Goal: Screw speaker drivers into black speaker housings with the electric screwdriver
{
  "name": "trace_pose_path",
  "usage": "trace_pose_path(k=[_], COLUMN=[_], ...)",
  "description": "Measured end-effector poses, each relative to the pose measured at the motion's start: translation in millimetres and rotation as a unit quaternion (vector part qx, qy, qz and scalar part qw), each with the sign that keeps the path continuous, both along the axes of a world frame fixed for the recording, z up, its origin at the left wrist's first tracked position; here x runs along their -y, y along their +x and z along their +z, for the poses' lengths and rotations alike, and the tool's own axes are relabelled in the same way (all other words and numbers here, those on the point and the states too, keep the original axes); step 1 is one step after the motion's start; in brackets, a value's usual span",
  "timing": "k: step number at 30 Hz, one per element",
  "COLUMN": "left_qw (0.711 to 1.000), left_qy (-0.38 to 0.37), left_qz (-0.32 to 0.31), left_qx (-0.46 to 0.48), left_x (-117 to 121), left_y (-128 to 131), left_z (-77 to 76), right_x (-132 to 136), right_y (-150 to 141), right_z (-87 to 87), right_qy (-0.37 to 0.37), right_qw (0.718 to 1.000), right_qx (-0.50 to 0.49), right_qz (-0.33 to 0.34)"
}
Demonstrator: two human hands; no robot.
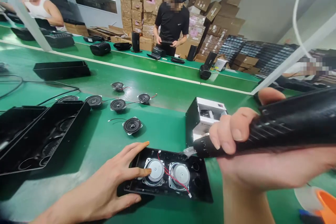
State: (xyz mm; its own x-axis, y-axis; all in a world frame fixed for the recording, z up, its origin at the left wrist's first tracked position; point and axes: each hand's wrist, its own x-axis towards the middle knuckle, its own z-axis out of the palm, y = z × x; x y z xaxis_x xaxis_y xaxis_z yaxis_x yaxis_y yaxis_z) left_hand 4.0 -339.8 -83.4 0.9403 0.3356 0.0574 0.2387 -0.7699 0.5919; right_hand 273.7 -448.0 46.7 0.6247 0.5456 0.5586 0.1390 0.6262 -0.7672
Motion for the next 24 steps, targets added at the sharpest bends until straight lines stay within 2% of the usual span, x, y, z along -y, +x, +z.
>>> trace_pose_path(k=[2,4,7,10,15,24], left_qw=[1.000,1.000,1.000,1.000,1.000,1.000], left_qy=[0.005,0.009,0.014,0.016,0.015,-0.005], left_qz=[-0.001,0.000,0.001,-0.002,-0.014,-0.015], left_qx=[-0.010,-0.014,-0.009,-0.002,0.009,0.019], left_x=[0,0,0,1,-1,-3], left_y=[0,0,1,1,0,4], left_z=[2.8,3.8,3.7,4.0,5.3,4.3], right_x=[-14,-31,-53,-68,-77,-80], right_y=[-22,-43,-66,-77,-82,-82], right_z=[0.4,-6.4,-26.9,-49.6,-71.1,-78.9], right_qy=[0.019,0.023,0.011,-0.007,-0.046,-0.068], right_qw=[0.999,0.995,0.985,0.977,0.974,0.976], right_qx=[-0.009,-0.025,-0.033,-0.047,-0.054,-0.044], right_qz=[0.046,0.095,0.171,0.208,0.216,0.202])
